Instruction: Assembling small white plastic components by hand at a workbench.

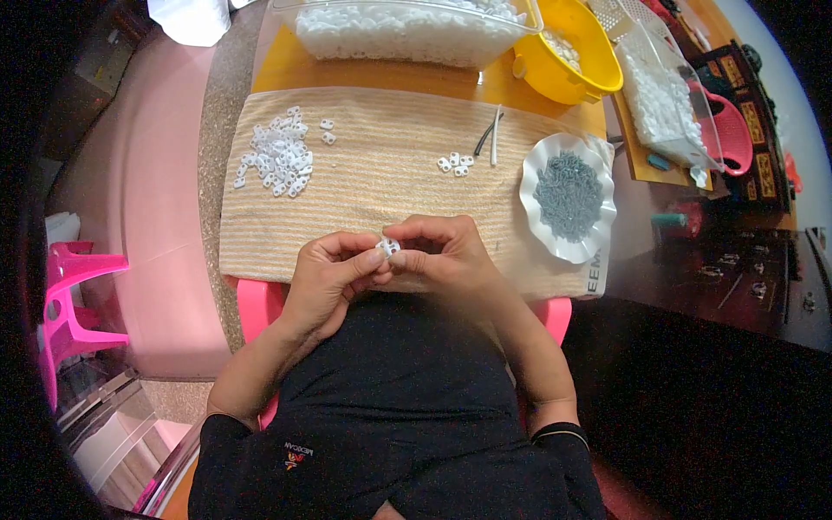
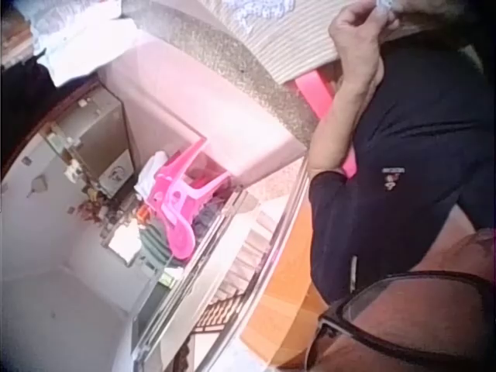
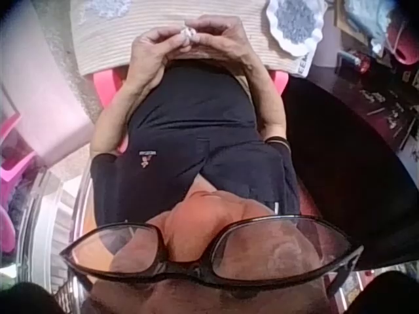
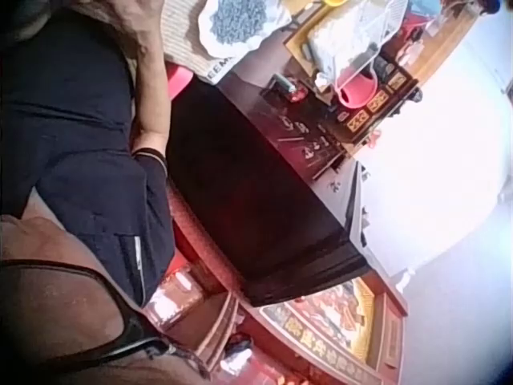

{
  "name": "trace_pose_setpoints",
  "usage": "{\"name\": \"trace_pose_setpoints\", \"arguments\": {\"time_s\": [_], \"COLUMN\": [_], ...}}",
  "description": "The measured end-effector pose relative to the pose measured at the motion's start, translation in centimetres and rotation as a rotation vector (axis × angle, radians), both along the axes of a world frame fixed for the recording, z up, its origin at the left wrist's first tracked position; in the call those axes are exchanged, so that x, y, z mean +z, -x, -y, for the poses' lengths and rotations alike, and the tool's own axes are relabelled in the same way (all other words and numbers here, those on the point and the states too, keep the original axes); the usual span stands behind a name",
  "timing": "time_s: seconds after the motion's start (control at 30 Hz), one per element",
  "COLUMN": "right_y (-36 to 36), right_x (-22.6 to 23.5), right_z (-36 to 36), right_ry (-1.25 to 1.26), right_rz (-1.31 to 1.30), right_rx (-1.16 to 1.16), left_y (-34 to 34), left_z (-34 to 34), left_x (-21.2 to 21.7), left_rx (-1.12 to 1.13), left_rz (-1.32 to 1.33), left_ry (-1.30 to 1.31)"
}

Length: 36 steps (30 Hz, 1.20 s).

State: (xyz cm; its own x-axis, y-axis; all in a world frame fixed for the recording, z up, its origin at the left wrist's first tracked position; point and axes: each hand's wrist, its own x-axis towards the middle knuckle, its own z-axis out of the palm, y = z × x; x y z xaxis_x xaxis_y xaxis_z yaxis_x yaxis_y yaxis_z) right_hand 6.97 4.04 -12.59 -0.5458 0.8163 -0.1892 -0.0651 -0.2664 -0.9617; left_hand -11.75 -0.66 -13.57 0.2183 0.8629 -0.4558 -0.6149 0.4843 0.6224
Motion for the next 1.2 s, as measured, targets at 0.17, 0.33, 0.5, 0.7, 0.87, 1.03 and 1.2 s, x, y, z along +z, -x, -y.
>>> {"name": "trace_pose_setpoints", "arguments": {"time_s": [0.17,0.33,0.5,0.7,0.87,1.03,1.2], "right_y": [0.1,-0.3,-0.4,0.2,0.1,0.2,0.6], "right_x": [0.3,0.0,-0.2,-0.3,-0.8,-0.8,-0.5], "right_z": [0.1,0.1,0.2,0.5,0.4,0.5,0.8], "right_ry": [0.074,0.178,0.121,0.106,-0.041,-0.105,-0.093], "right_rz": [-0.063,-0.087,-0.071,-0.169,-0.116,-0.105,-0.124], "right_rx": [-0.012,-0.007,-0.009,-0.031,-0.039,-0.045,-0.032], "left_y": [0.0,0.1,0.1,0.1,0.1,-0.1,0.0], "left_z": [-0.1,-0.2,-0.3,-0.1,0.0,0.0,0.2], "left_x": [-0.1,-0.2,-0.1,-0.3,-0.2,0.1,-0.5], "left_rx": [-0.011,-0.022,-0.042,-0.040,-0.049,-0.051,-0.048], "left_rz": [0.030,0.139,0.185,0.232,0.265,0.272,0.306], "left_ry": [0.020,0.012,0.012,0.038,0.021,-0.004,-0.043]}}
